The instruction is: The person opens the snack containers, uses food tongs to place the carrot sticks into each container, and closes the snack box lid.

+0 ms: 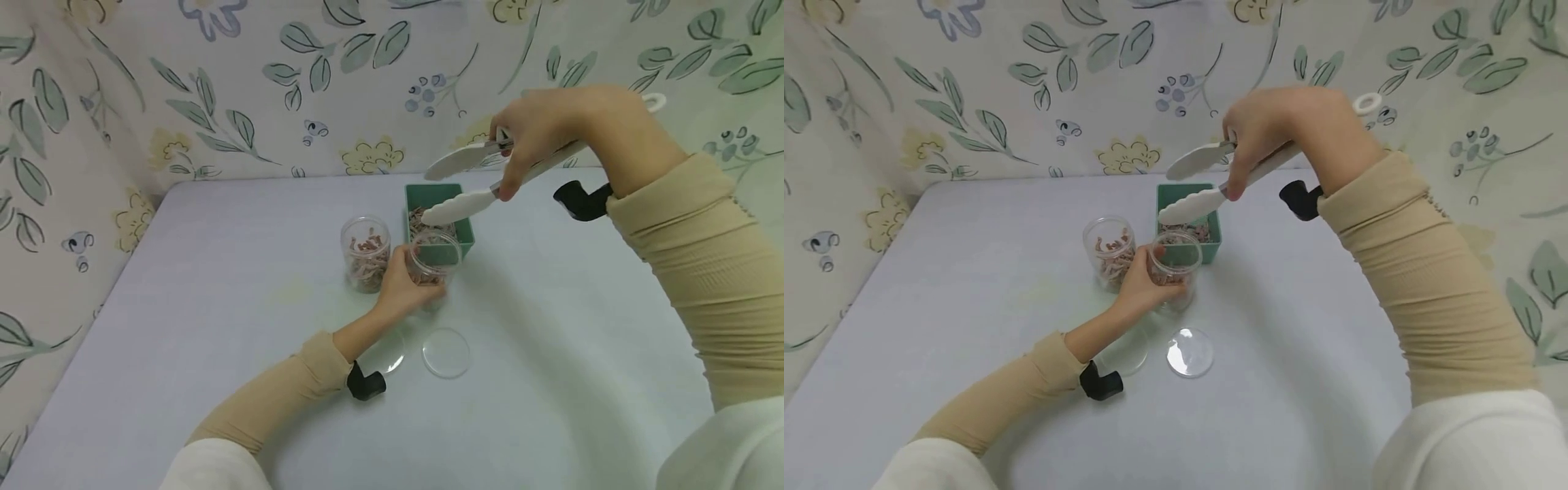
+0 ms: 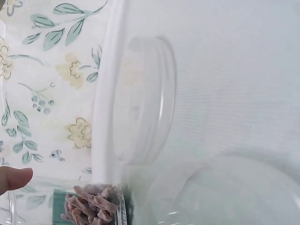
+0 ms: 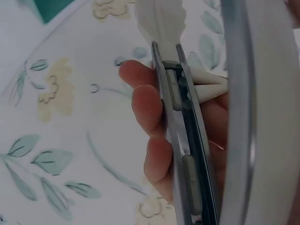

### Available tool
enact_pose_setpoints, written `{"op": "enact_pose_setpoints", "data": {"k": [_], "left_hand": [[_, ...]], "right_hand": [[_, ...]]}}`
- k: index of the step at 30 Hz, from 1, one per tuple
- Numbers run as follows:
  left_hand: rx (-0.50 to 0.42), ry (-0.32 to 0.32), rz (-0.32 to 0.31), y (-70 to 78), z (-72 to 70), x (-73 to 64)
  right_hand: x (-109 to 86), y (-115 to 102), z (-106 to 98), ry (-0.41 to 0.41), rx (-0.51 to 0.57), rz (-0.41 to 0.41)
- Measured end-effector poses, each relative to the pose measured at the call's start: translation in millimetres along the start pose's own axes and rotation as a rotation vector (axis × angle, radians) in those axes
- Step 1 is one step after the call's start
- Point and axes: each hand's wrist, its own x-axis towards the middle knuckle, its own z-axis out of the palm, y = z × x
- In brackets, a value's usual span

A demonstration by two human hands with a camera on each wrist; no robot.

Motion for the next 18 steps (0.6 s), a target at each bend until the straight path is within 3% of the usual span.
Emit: {"op": "enact_pose_setpoints", "data": {"k": [5, 11, 18], "left_hand": [[-0.056, -0.035, 0.047, -9.0, 0.6, -4.4], [-0.048, -0.05, 0.083, -12.6, 2.4, -4.0], [-0.03, -0.053, 0.022, -11.1, 0.9, -3.5]], "right_hand": [[17.0, 6.4, 17.0, 0.046, -0.02, 0.01], [43.5, -1.8, 43.2, 0.12, -0.33, -0.03], [70.0, -33.4, 51.4, 0.087, -0.581, -0.111]]}}
